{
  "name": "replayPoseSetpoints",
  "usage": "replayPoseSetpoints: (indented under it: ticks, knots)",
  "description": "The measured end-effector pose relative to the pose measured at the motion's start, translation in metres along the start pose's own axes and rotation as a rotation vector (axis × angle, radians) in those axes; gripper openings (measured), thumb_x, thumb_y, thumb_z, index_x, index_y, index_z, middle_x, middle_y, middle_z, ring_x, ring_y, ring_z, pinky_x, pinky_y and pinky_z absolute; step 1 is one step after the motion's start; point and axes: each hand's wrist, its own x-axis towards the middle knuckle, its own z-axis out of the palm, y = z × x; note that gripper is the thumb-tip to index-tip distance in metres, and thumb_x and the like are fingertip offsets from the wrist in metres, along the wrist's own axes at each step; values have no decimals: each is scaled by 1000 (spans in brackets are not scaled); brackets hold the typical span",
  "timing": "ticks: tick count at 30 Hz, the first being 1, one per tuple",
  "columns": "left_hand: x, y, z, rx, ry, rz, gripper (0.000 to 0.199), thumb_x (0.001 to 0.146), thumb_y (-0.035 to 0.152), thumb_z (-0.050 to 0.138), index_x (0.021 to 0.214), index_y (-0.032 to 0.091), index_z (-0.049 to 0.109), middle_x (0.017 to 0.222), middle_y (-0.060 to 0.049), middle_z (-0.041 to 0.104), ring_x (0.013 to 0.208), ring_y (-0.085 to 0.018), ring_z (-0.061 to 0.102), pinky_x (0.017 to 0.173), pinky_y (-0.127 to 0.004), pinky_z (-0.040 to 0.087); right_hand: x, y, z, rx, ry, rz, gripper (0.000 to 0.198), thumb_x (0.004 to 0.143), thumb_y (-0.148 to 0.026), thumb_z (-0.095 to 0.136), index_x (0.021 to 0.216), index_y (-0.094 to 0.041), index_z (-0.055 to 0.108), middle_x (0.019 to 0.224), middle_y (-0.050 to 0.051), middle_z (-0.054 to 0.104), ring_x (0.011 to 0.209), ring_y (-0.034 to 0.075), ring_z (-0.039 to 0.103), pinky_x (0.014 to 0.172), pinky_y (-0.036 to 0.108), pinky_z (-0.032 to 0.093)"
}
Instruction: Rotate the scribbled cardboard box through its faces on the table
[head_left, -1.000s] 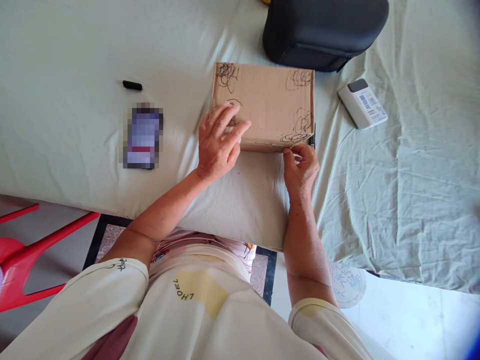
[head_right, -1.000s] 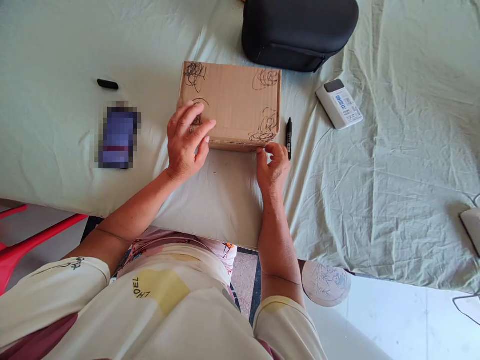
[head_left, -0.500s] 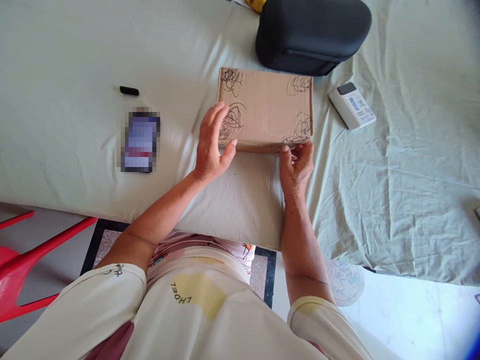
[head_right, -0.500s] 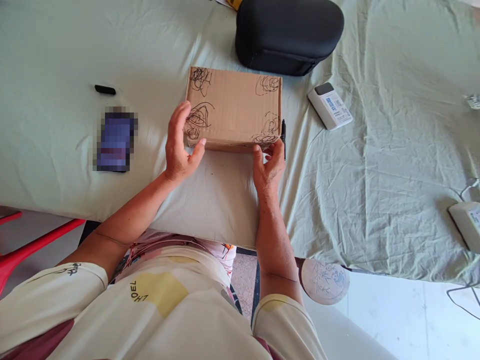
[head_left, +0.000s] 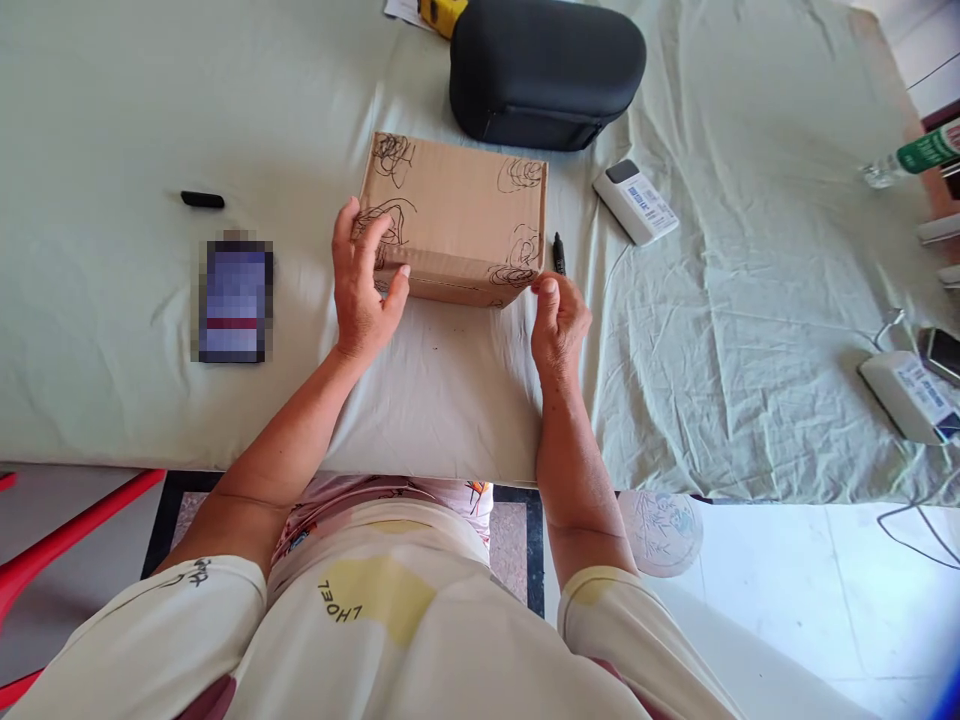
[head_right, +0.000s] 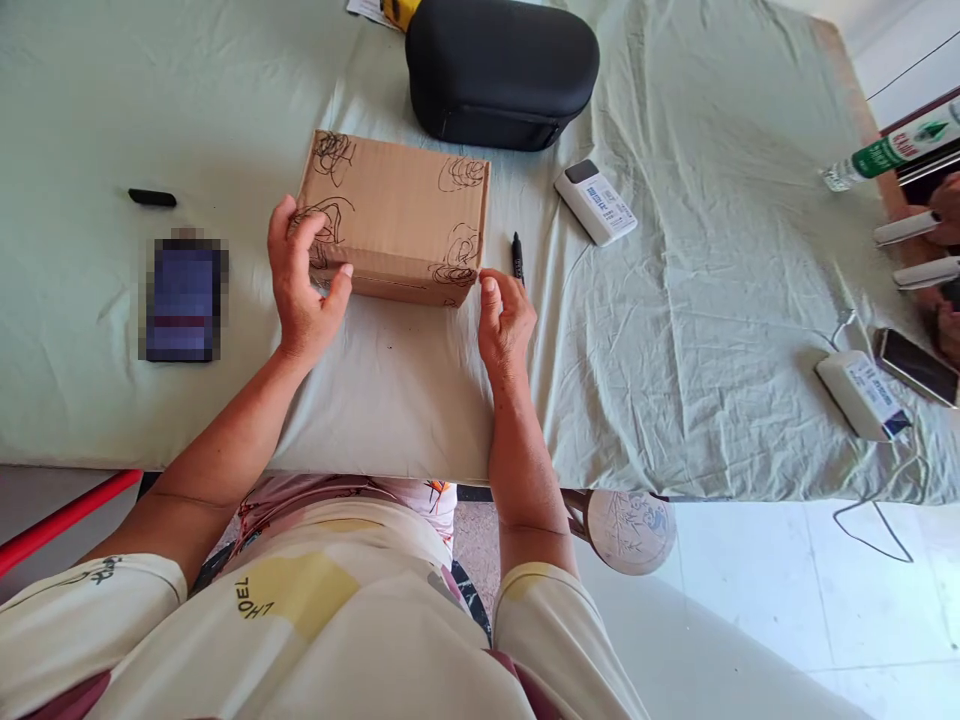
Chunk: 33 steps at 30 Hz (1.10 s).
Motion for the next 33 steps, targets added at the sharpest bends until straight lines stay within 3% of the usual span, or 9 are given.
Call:
replayPoseSetpoints:
  ticks: [3,7,14,23,29,33]
  knots:
    - [0,-10,-1,-6,25,-12,67,99,61,64,158,37,42,174,-7,37,167,-34,28,139,-56,24,8,22,-8,-172,84,51,41,101,-51,54,123,-21,72,116,10,73,113,25,68,107,49,54]
    - [0,-9,-2,-5,20,17,70,100,60,63,161,37,38,170,-7,42,163,-33,35,136,-54,33,14,40,-16,-397,50,190,43,91,-32,62,132,-24,71,129,11,69,123,28,62,113,53,48]
    - [-1,7,3,4,-64,52,54,107,62,49,152,33,49,161,-11,51,150,-30,52,118,-44,55,13,26,-17,-623,-70,363,34,94,-32,56,118,-29,79,123,10,67,118,31,57,107,56,44]
    - [1,2,10,18,-87,69,56,109,63,35,158,36,43,161,-10,51,155,-29,48,127,-49,47,11,50,-4,-594,144,312,36,82,-28,65,118,-25,66,112,7,69,109,28,62,103,54,48]
    - [0,2,13,-15,-51,51,56,108,67,37,152,34,50,156,-10,55,146,-27,56,113,-41,59,13,55,-1,-534,168,281,23,90,-22,53,111,-22,61,104,7,70,103,26,68,102,53,51]
    - [0,2,13,-26,-40,32,57,107,68,38,150,34,53,156,-10,56,144,-28,58,113,-41,59,14,55,-3,-415,150,218,27,100,-28,42,116,-22,63,102,6,71,100,24,69,99,49,53]
